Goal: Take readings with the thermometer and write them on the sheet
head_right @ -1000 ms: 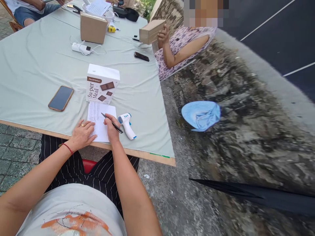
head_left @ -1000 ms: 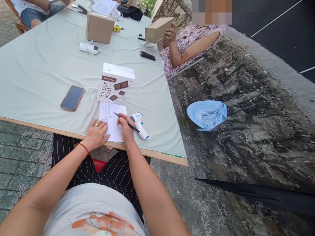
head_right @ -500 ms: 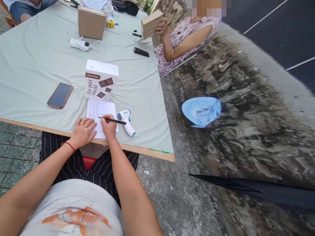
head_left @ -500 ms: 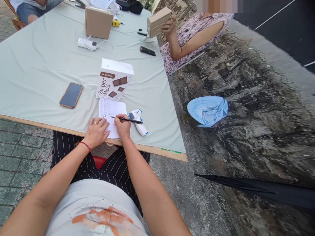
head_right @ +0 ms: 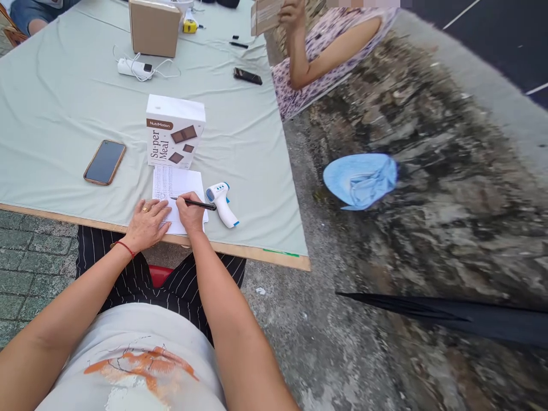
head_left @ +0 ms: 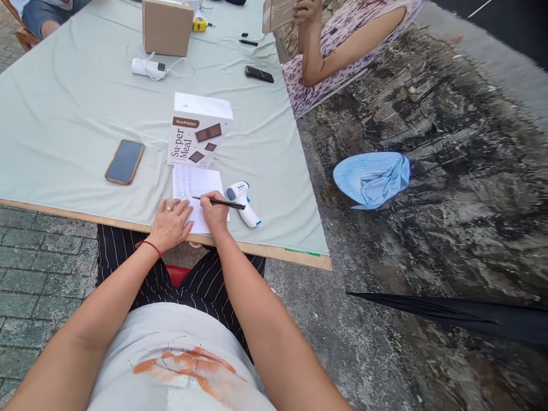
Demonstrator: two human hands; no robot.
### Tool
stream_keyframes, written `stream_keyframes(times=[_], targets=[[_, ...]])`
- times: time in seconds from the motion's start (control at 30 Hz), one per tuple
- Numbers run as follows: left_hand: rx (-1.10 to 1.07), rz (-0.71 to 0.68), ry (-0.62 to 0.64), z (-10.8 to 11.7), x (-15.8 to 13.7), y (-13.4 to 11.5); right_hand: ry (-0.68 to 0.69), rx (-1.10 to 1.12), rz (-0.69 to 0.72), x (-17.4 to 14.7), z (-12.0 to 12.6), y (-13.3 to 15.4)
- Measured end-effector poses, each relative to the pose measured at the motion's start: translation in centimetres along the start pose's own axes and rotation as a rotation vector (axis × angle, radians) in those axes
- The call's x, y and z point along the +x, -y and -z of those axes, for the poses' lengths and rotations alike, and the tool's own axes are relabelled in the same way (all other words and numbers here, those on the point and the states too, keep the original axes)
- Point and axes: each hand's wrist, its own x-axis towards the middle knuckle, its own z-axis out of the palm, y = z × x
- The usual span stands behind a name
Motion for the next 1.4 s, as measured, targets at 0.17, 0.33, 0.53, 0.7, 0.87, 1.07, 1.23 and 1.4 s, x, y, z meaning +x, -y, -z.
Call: stream_keyframes(times=[0.17, 0.33, 0.53, 0.7, 0.87, 1.07, 1.23, 1.4], targets=[[0.005, 0.005, -0.007, -0.07, -0.02, 0.10, 0.008, -0.015, 0.079, -0.39, -0.10, -0.11], [0.006, 0.009, 0.002, 0.04, 0.03, 0.14, 0.047, -0.018, 0.124, -0.53, -0.31, -0.02], [0.002, 0.023, 0.016, 0.20, -0.03, 0.12, 0.060, -0.033, 0.137, -0.57, -0.54, -0.09], [0.004, 0.021, 0.020, 0.22, -0.07, 0.15, 0.072, -0.046, 0.133, -0.54, -0.68, -0.18], [-0.004, 0.024, 0.017, 0.22, -0.06, 0.21, 0.083, -0.067, 0.126, -0.57, -0.62, -0.13], [-0.015, 0.027, 0.012, 0.19, -0.06, 0.17, 0.096, -0.061, 0.101, -0.65, -0.57, 0.12], [-0.020, 0.033, 0.012, 0.24, -0.16, 0.20, 0.074, -0.047, 0.090, -0.68, -0.70, 0.28], [-0.008, 0.027, 0.019, 0.41, -0.24, 0.20, 0.081, -0.047, 0.083, -0.68, -0.75, 0.24]])
